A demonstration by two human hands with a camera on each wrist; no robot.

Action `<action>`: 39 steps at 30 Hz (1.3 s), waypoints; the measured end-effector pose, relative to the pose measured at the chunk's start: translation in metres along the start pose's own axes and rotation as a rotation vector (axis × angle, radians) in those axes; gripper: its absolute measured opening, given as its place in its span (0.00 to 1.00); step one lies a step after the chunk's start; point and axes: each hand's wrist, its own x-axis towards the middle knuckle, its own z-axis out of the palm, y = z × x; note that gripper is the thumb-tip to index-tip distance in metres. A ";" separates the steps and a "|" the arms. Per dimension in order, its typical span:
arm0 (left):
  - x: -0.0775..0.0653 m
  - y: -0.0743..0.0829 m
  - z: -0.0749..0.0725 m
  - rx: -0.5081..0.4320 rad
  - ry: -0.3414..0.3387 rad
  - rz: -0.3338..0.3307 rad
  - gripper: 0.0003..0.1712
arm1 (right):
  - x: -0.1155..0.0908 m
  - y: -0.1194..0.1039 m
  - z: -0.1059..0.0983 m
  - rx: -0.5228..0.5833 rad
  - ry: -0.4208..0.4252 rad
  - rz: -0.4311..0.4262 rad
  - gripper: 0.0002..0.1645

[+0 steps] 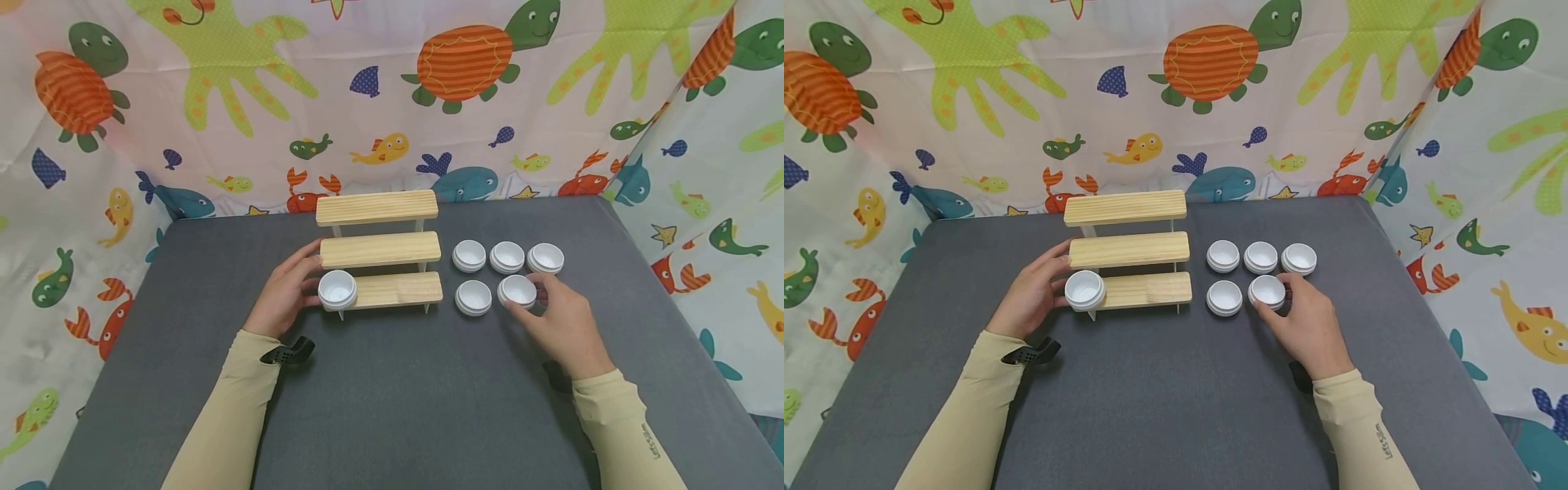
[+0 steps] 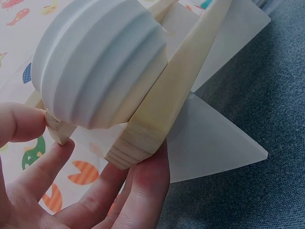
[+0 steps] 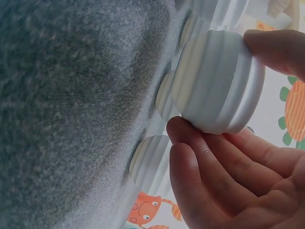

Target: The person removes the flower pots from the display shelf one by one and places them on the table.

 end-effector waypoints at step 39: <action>0.002 -0.001 0.000 0.007 0.003 -0.010 0.32 | 0.002 0.006 0.007 -0.007 -0.050 0.027 0.35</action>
